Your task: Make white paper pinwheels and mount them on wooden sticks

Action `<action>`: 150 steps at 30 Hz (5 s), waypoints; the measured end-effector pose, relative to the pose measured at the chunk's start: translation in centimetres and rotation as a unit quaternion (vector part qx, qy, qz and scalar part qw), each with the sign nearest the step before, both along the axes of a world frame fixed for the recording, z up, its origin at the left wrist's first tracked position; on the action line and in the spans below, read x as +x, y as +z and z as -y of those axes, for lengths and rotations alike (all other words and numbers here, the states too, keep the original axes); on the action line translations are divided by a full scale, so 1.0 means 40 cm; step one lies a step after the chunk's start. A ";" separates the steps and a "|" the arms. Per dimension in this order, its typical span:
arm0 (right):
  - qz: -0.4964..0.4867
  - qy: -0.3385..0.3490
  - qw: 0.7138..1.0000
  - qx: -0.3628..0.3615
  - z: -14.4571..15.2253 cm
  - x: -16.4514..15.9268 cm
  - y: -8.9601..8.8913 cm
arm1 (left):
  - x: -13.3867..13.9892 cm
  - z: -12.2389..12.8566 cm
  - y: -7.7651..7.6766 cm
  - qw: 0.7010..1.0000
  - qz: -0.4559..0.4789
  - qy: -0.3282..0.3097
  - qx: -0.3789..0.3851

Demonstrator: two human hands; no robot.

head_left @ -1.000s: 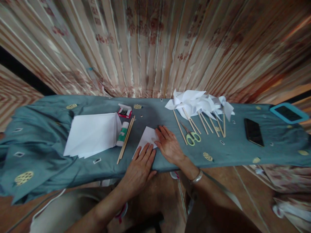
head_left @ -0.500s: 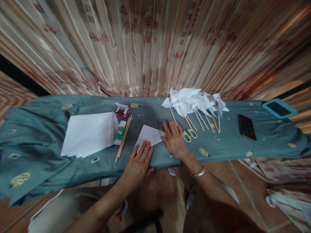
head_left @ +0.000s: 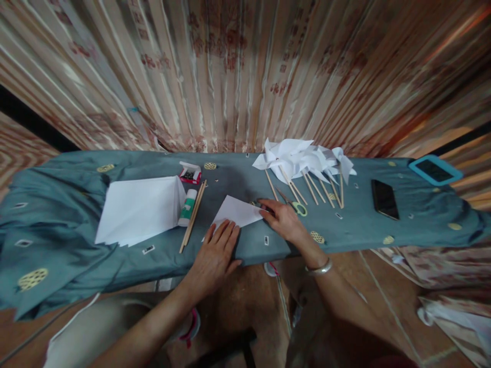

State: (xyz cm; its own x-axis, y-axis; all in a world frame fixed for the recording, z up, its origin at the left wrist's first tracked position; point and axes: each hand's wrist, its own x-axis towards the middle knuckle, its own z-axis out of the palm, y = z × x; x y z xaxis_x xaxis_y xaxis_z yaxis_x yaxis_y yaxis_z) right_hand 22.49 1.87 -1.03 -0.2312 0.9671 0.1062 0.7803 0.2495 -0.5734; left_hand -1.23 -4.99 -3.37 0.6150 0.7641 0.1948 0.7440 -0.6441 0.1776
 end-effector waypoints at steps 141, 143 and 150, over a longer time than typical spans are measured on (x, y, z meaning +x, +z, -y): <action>0.189 0.154 0.966 0.088 0.184 -0.180 -0.037 | -0.115 0.005 0.038 0.998 0.022 0.057 0.007; 0.186 0.157 0.965 0.094 0.184 -0.176 -0.039 | -0.115 0.006 0.038 0.998 0.019 0.059 0.007; 0.177 0.151 0.968 0.098 0.193 -0.174 -0.049 | -0.113 0.004 0.045 0.998 0.021 0.060 0.004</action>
